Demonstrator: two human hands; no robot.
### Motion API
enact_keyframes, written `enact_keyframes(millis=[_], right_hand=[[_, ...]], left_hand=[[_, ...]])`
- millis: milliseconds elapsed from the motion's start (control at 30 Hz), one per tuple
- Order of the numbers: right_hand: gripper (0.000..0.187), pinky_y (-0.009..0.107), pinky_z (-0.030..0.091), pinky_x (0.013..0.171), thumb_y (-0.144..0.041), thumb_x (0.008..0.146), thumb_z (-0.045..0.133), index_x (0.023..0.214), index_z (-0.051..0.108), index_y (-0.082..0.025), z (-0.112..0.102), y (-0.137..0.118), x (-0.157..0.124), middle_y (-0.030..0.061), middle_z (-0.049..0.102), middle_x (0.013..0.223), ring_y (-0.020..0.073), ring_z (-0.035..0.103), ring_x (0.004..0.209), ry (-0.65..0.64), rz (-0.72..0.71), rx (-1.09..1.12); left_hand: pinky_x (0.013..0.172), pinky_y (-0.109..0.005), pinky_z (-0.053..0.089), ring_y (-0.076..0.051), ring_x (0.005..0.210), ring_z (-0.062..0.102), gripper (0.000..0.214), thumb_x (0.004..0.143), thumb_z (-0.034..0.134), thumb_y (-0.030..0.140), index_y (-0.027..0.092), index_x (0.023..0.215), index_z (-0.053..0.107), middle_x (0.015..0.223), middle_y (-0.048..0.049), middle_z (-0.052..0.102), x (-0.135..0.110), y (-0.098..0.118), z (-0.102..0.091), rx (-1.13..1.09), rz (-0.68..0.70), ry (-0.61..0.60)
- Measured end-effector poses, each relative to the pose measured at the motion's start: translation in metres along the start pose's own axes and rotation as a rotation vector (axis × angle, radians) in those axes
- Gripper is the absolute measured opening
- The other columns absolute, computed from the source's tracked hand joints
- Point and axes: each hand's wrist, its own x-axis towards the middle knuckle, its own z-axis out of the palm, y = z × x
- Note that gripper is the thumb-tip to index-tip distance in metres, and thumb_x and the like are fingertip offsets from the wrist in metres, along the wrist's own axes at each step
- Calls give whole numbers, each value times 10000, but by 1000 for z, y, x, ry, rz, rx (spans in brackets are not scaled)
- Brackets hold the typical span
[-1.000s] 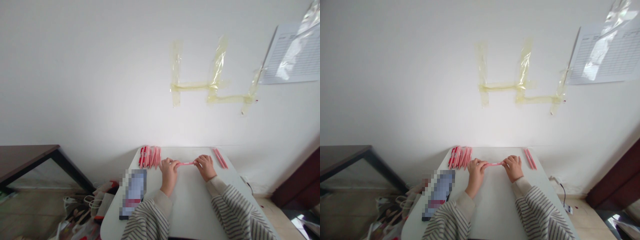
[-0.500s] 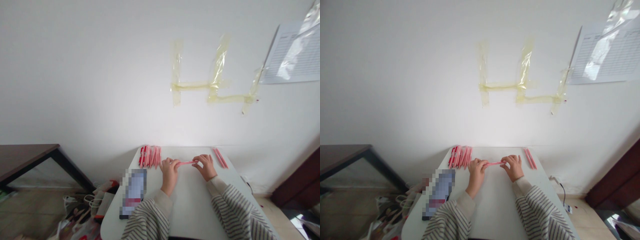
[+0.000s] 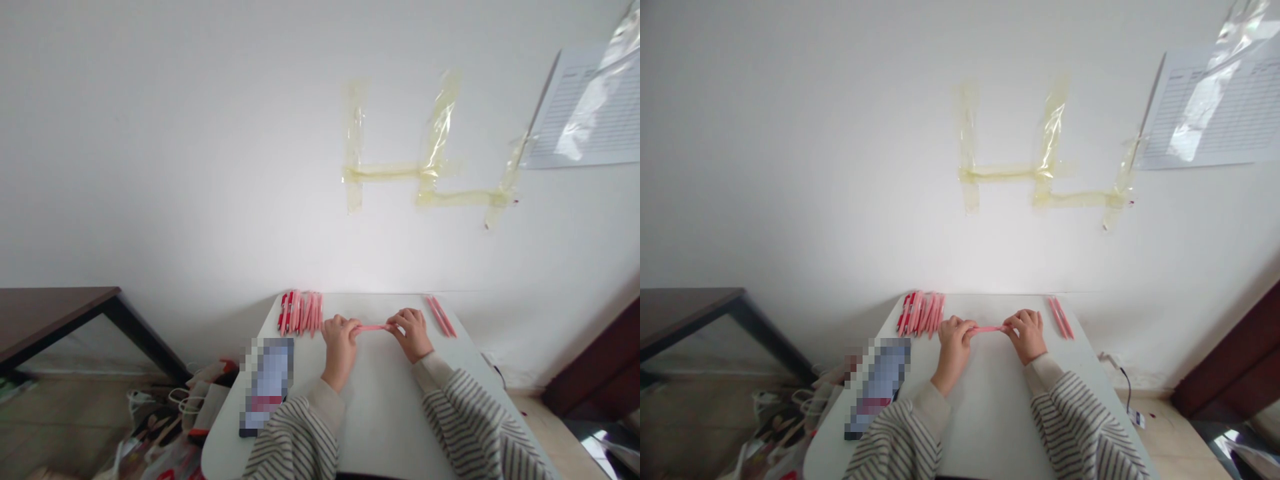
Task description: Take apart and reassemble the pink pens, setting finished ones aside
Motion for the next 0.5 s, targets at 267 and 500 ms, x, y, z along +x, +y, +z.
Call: enact_keyframes(millis=[267, 500], right_hand=[[307, 492, 394, 963, -562, 929, 595, 871, 754, -306, -1, 1, 1, 74, 685, 925, 292, 538, 1013, 17, 14, 53], [465, 473, 432, 942, -718, 811, 652, 792, 737, -261, -5, -2, 8, 75, 709, 844, 281, 601, 934, 53, 151, 339]], left_hand=[[929, -399, 359, -226, 988, 501, 203, 968, 565, 306, 328, 995, 765, 972, -42, 620, -2, 0, 0, 13, 8, 14], [1005, -444, 333, -235, 1028, 517, 186, 958, 593, 350, 342, 1022, 768, 992, -39, 661, -2, 0, 0, 7, 24, 32]])
